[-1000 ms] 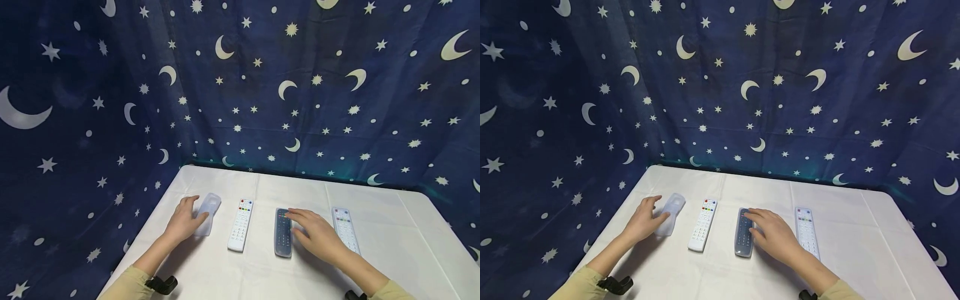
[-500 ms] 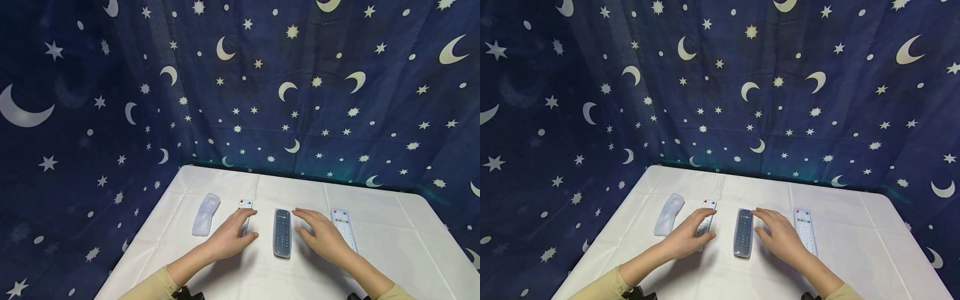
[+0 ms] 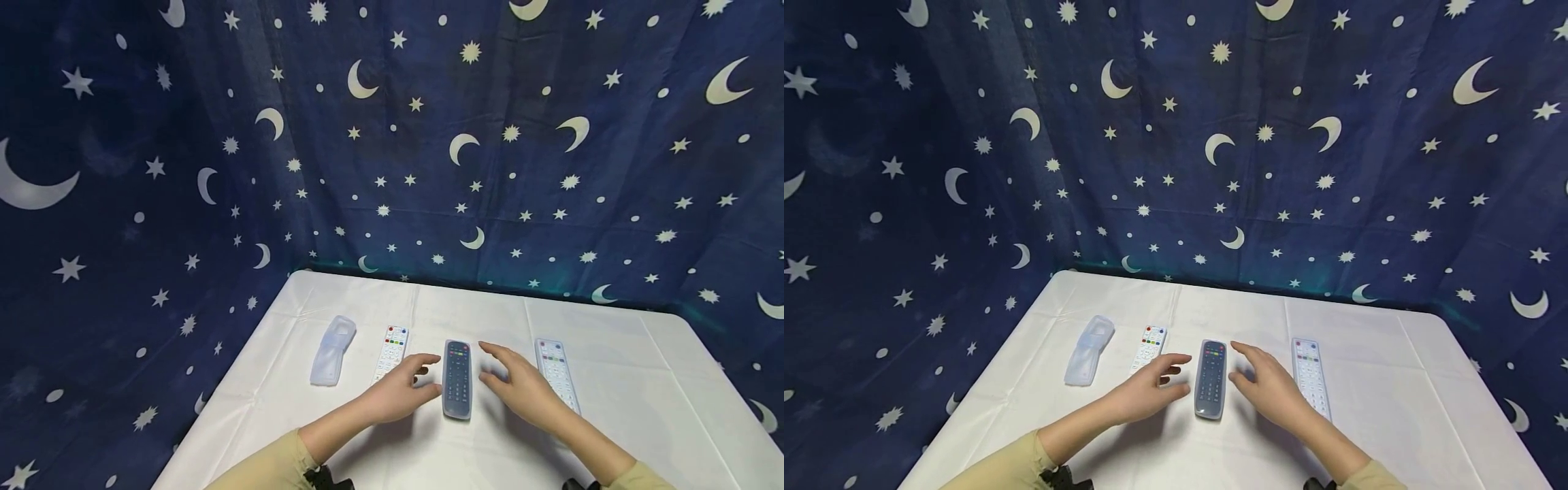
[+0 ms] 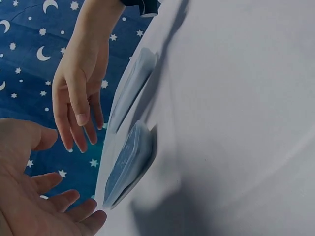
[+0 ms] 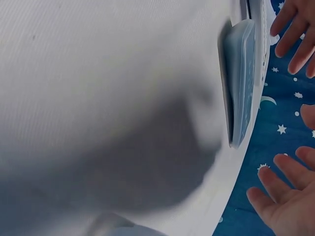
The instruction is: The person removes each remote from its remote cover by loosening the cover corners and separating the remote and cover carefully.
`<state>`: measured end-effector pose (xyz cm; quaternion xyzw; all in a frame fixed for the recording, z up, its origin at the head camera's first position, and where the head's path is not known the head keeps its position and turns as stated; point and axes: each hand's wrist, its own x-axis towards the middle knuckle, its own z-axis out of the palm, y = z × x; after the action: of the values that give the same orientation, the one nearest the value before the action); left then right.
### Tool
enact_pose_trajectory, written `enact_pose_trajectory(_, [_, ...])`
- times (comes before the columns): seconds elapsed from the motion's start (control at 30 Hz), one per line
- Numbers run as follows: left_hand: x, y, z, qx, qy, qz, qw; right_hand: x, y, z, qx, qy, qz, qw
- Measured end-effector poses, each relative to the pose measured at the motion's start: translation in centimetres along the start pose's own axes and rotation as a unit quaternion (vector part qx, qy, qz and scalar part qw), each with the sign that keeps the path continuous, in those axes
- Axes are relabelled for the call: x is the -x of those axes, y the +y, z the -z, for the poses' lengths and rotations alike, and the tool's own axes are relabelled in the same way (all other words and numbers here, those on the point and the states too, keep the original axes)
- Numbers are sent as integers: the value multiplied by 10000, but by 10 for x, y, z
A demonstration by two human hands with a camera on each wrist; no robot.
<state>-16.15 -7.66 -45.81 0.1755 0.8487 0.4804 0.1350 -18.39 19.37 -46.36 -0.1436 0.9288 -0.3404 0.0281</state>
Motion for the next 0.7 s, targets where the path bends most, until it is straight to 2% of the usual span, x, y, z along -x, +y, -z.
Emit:
enact_pose_trajectory(0.17, [-5,4,-4,559,98,278,9980,-1,1,-2,-519,-241,-283,9980])
enact_pose_trajectory(0.47, [-10,3,-8,1269,211,885,9877,-6,1,-8,-1285,-302,-521,9899])
enact_pose_trajectory(0.57, [-15,3,-10,1616,224,1005,9815,-6,0,-9,-1434,-304,-730,9865])
enact_pose_trajectory(0.7, [-23,4,-12,2293,208,1258,9650,-8,-2,-10,-1743,-332,-1150,9774])
